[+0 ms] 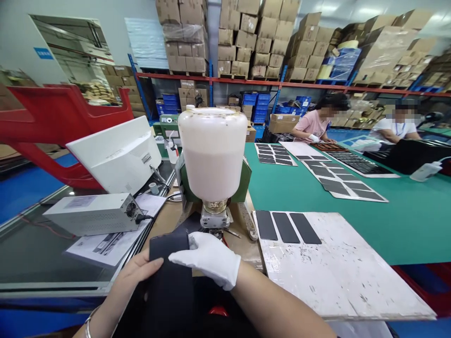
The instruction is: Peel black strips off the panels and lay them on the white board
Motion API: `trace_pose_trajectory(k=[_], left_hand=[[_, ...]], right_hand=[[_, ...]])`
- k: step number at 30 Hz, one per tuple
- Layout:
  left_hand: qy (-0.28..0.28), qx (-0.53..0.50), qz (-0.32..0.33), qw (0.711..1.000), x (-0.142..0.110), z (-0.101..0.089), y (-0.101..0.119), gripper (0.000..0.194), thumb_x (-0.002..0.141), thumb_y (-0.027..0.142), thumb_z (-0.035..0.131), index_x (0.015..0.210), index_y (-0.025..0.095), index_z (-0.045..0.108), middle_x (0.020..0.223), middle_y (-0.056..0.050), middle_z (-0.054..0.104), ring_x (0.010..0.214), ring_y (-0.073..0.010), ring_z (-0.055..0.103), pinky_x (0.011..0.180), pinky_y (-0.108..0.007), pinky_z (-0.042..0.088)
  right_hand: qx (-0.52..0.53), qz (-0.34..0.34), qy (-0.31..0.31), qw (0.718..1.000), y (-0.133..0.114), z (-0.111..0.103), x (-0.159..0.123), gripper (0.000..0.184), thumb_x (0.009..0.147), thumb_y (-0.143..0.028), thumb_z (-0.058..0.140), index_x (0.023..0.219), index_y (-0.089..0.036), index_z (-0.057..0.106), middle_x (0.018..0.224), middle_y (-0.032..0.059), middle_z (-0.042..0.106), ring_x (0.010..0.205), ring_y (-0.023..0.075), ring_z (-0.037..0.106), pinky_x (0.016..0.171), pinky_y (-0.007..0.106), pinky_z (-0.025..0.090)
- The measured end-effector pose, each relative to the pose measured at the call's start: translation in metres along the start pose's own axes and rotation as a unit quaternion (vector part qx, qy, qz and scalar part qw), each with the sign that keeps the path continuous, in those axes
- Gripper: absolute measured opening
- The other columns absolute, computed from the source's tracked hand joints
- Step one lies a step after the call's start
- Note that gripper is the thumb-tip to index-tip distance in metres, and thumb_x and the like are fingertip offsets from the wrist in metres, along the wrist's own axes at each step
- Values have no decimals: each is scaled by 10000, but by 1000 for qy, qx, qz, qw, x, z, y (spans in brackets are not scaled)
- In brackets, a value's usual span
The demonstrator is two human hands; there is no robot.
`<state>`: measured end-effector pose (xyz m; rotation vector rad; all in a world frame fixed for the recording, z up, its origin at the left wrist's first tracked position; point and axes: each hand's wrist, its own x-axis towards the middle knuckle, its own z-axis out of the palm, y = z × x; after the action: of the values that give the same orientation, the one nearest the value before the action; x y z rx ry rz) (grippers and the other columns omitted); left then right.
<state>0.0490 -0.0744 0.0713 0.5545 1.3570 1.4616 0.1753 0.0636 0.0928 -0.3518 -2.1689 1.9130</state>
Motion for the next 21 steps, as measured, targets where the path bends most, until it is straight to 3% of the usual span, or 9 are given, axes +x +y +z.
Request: trace_pose_trajectory(k=[3, 5, 8, 11, 13, 16, 18, 21], left_hand=[[-97, 25, 4, 995, 6, 8, -5, 195, 724, 311, 677, 804, 133, 688, 708, -51, 667, 653, -177, 594, 590, -243, 444], [-141, 78, 3, 987, 12, 16, -11, 169, 743, 301, 648, 746, 136, 686, 689, -38, 664, 654, -174, 587, 597, -240, 428], [-217, 165, -15, 962, 22, 28, -23, 97, 702, 248, 659, 691, 155, 685, 681, -13, 666, 641, -171, 577, 576, -232, 409], [-292, 188, -50, 937, 33, 41, -33, 92, 640, 222, 682, 717, 173, 696, 712, 0, 679, 676, -194, 596, 596, -247, 423], [-287, 162, -52, 943, 43, 50, -34, 114, 649, 212, 666, 746, 162, 696, 722, -7, 681, 687, -192, 601, 616, -251, 428], [-216, 94, -21, 972, 59, 67, -27, 73, 699, 211, 632, 693, 141, 651, 643, -11, 651, 577, -128, 563, 562, -213, 401], [-182, 59, 0, 982, 66, 78, -19, 180, 738, 246, 603, 593, 145, 570, 527, 7, 594, 420, -70, 467, 445, -176, 320], [-190, 30, 7, 981, 70, 85, -9, 233, 750, 308, 566, 581, 158, 508, 480, 8, 572, 293, -38, 352, 336, -175, 187]], right_hand=[[37, 93, 44, 994, 5, -5, -12, 255, 631, -275, 736, 804, -156, 590, 648, -40, 578, 589, 101, 528, 545, 206, 423], [31, 144, 96, 984, 13, -11, -26, 239, 599, -206, 732, 731, -158, 538, 594, -57, 536, 534, 79, 486, 493, 183, 370], [55, 149, 163, 974, 27, -27, -50, 253, 612, -204, 720, 686, -167, 482, 579, -58, 516, 521, 75, 469, 488, 187, 357], [94, 128, 256, 954, 36, -50, -74, 271, 628, -252, 733, 694, -172, 483, 601, -47, 534, 543, 92, 495, 527, 215, 393], [136, 114, 287, 941, 37, -65, -89, 247, 640, -272, 730, 715, -171, 517, 659, -20, 582, 602, 121, 546, 590, 251, 437], [185, 107, 275, 937, 37, -84, -106, 187, 666, -300, 704, 745, -177, 588, 763, 35, 649, 709, 187, 608, 677, 317, 481], [196, 110, 289, 930, 39, -92, -113, 144, 673, -304, 701, 717, -200, 612, 777, 41, 662, 732, 204, 618, 692, 331, 494], [186, 108, 330, 919, 43, -99, -113, 109, 681, -296, 704, 673, -221, 627, 771, 30, 666, 746, 197, 622, 700, 320, 504]])
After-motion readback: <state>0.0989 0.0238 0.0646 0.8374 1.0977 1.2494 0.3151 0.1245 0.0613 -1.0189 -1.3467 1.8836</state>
